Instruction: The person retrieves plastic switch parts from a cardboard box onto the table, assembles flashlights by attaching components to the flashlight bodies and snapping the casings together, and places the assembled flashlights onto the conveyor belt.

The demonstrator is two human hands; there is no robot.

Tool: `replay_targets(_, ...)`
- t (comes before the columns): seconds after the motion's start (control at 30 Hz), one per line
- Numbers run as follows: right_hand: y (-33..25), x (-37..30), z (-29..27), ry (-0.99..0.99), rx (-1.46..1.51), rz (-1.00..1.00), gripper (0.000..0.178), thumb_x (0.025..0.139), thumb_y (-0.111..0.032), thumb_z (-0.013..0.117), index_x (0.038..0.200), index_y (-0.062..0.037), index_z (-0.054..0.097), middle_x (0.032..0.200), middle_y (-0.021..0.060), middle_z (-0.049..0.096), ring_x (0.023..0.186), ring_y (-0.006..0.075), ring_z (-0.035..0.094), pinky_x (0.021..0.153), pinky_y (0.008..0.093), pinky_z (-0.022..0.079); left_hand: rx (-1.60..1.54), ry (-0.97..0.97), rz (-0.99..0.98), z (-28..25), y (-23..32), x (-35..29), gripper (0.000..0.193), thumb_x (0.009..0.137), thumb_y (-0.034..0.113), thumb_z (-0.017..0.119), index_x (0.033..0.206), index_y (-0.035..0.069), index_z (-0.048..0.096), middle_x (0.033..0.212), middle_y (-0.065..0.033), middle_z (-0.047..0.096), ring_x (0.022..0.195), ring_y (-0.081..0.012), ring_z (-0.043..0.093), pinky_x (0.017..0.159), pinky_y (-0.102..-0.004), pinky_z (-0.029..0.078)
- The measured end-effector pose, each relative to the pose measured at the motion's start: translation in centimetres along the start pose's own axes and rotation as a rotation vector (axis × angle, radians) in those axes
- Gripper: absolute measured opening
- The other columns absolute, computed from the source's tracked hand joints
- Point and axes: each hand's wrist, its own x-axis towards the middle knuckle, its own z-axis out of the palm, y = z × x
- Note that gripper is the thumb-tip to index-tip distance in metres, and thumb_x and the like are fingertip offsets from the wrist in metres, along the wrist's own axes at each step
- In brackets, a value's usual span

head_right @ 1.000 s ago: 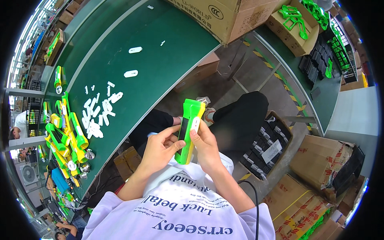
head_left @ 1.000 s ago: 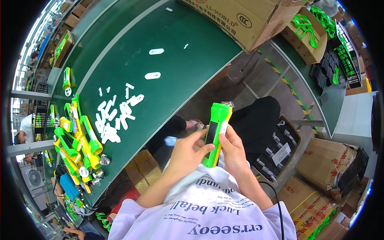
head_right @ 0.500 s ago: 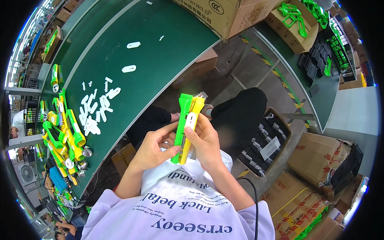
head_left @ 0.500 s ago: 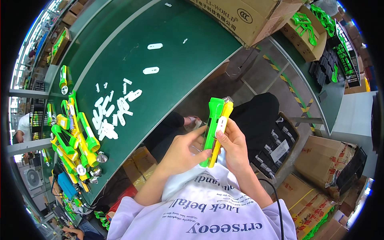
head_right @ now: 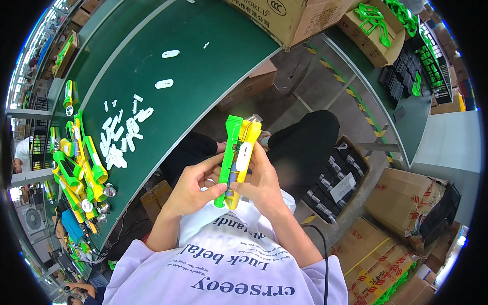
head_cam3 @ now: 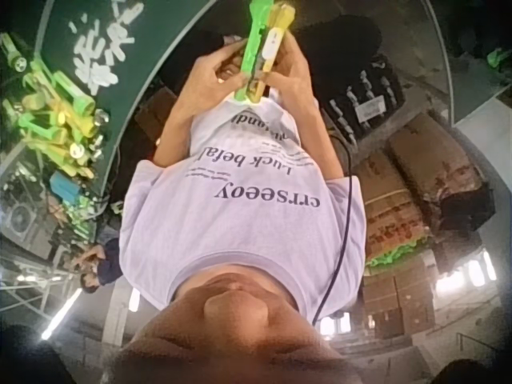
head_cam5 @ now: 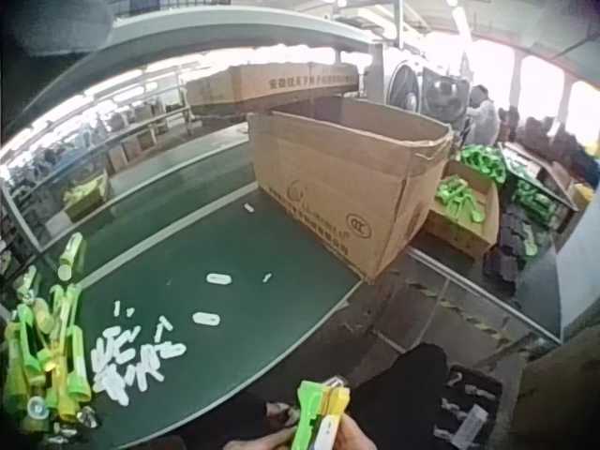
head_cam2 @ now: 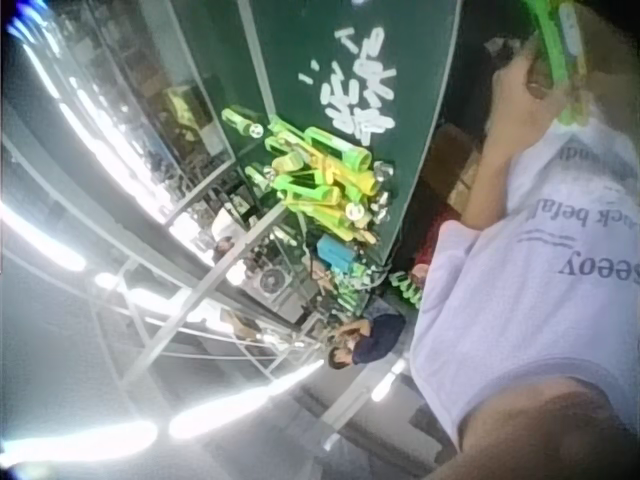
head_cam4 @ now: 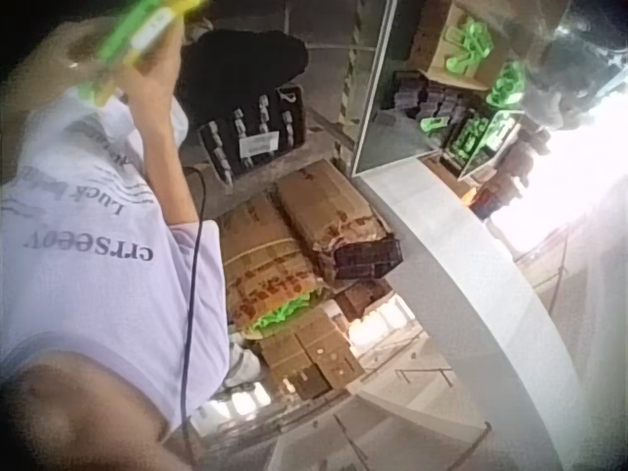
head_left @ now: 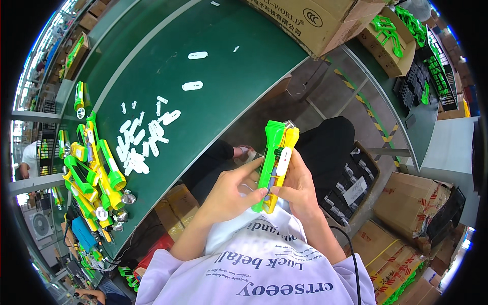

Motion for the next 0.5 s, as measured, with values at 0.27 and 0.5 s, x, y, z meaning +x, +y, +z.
replay_targets(0.27,-0.05,0.1,-0.08,-0.038,-0.003,-0.024,0.091,0.07,0.017,0.063,0.15,-0.0054,0.026,0.141,0.015,0.047,0.132,0.0264,0.045,0.104,0.0436,0.047,-0.022,0.038,0.039,0.19,-0.44,-0.18,0.063,0.081,0.009,0.069,0.139,-0.003,0.048,0.093,-0.0104,0.071,0.082,-0.0157,0.069,0.076,-0.0279,0.053)
replay_targets(0.5,0.31,0.04,-0.16,-0.02,-0.011,-0.068,0.092,0.07,0.018,0.059,0.151,-0.0065,0.023,0.139,0.0152,0.048,0.131,0.027,0.047,0.103,0.0437,0.048,0.047,0.051,0.069,0.55,-0.6,-0.25,0.063,0.08,0.007,0.07,0.139,-0.002,0.048,0.093,-0.0124,0.071,0.082,-0.0199,0.07,0.077,-0.0294,0.054)
